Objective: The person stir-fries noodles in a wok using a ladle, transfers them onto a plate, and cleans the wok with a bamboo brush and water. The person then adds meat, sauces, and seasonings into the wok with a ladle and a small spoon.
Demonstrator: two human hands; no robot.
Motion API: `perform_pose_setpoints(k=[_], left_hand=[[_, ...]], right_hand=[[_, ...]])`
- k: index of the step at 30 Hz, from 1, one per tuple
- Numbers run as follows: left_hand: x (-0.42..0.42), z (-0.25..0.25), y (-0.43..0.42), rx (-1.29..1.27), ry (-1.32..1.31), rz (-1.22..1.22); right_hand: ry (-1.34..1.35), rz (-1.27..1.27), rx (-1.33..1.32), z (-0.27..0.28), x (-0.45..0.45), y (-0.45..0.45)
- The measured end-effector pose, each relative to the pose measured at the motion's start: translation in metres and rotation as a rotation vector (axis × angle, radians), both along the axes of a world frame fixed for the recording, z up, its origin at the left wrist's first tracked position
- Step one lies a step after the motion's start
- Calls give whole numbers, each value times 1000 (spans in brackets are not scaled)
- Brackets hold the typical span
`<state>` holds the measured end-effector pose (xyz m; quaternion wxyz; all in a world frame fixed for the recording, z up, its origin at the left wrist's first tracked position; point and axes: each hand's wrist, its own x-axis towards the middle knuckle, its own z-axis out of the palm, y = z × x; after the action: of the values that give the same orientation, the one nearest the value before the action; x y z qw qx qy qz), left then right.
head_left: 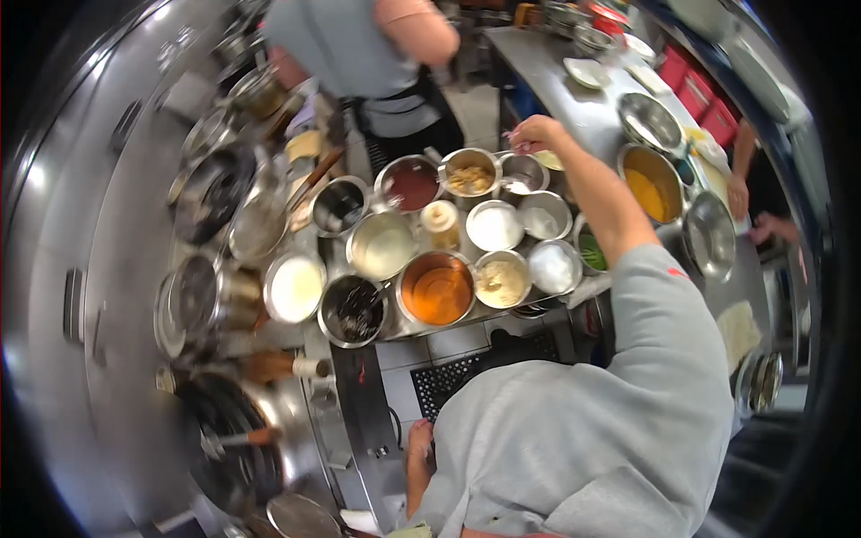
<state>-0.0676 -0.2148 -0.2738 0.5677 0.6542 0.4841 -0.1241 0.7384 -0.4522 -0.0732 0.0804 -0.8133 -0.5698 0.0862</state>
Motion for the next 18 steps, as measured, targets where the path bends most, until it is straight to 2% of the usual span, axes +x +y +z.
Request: perform_pose_setpoints(k=[1, 2, 4, 5, 6, 8, 11, 12, 13, 15, 16, 18], left_hand=[[0, 3, 4, 21, 32, -2], [-4, 8, 7, 44, 62, 21], [-21, -23, 17, 31, -51, 59], [-28, -37, 22, 69, -143, 20], [-30, -42, 28, 118, -225, -27], [-22, 1, 31, 229, -125, 68], [-21, 28, 43, 252, -176, 86], [-20, 41, 48, 223, -212, 84], [-20, 51, 52, 197, -247, 75], [-23, 69, 53, 194, -312, 137], [-25, 79, 53, 191, -354, 195], [-34, 87, 52, 204, -394, 246]], right_hand=[[408, -299, 100, 14, -9, 20], [598, -291, 124, 48, -35, 49], [981, -304, 161, 125, -96, 105], [879, -328, 159, 152, -128, 150], [1213, -232, 226, 157, -140, 194], [1175, -288, 171, 218, -230, 288], [1329, 31, 84, 258, -353, 416], [1260, 199, 58, 259, -390, 460], [1247, 181, 96, 265, -447, 492], [1277, 467, 3, 249, -535, 560], [1220, 496, -12, 240, -582, 585], [923, 600, -65, 195, -664, 630]])
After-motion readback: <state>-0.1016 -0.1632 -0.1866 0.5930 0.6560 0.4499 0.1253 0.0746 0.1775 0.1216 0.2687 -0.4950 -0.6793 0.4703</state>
